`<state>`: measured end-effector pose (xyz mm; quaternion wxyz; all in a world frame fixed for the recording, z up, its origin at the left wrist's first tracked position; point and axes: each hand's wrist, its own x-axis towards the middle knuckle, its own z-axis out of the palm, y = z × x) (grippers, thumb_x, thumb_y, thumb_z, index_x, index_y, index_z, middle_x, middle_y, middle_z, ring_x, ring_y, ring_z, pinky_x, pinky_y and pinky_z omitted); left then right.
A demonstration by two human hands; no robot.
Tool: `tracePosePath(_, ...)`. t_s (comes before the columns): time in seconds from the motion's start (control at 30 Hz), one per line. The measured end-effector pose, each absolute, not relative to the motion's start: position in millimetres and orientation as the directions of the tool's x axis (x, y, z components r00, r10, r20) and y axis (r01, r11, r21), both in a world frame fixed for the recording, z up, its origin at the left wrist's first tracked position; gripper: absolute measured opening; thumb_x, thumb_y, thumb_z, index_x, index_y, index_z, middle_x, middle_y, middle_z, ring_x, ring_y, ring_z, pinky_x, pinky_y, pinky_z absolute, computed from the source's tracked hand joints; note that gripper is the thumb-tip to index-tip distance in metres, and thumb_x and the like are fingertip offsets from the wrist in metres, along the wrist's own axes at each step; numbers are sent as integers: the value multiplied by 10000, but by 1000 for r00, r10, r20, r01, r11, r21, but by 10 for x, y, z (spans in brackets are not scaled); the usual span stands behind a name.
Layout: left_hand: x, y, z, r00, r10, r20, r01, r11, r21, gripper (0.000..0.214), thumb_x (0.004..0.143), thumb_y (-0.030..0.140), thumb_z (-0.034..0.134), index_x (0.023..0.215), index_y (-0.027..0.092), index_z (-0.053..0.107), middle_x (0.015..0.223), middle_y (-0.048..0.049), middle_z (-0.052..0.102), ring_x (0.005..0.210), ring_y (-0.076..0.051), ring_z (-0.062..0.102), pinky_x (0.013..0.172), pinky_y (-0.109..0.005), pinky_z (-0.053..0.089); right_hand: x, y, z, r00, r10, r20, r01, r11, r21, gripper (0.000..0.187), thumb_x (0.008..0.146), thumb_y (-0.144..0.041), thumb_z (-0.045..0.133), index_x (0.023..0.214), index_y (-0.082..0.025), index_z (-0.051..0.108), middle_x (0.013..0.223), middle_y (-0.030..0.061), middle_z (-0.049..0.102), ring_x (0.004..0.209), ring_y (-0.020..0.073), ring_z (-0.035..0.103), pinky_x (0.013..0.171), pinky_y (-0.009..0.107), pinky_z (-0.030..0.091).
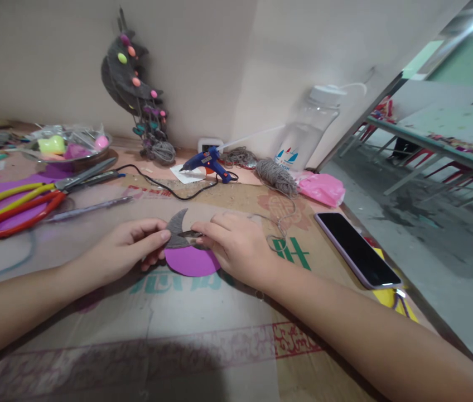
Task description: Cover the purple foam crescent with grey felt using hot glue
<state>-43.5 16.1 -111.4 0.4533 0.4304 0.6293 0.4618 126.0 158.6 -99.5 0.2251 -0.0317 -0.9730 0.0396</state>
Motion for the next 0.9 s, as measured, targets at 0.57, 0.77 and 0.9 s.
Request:
tracePosePath(0.57,-429,167,-1109,-248,955,-161,88,188,978,244,879,386,467,747,183,497,555,61,495,440,-50,412,416,-151,337,1283,1618,-983,-870,87,486,12,988,-154,232,915,-264,465,1038,-146,621,799,53,617,688,145,530,642,260,398)
tracePosePath(0.77,-436,167,-1126,-246,961,-130,59,149,987,246,895,380,447,743,189,470,548,67,448,446,-56,391,417,-159,319,1295,1619,-988,-876,103,472,22,985,-173,233,905,-266,479,1040,-152,630,824,62,633,721,157,553,650,273,414)
tracePosePath(0.9,-448,167,-1143,-226,971,-81,17,87,996,226,906,375,437,778,192,473,555,70,403,457,-60,353,427,-165,284,1281,1624,-1010,-796,259,547,50,929,-368,227,897,-257,489,1063,-168,615,878,49,653,790,158,592,712,278,451)
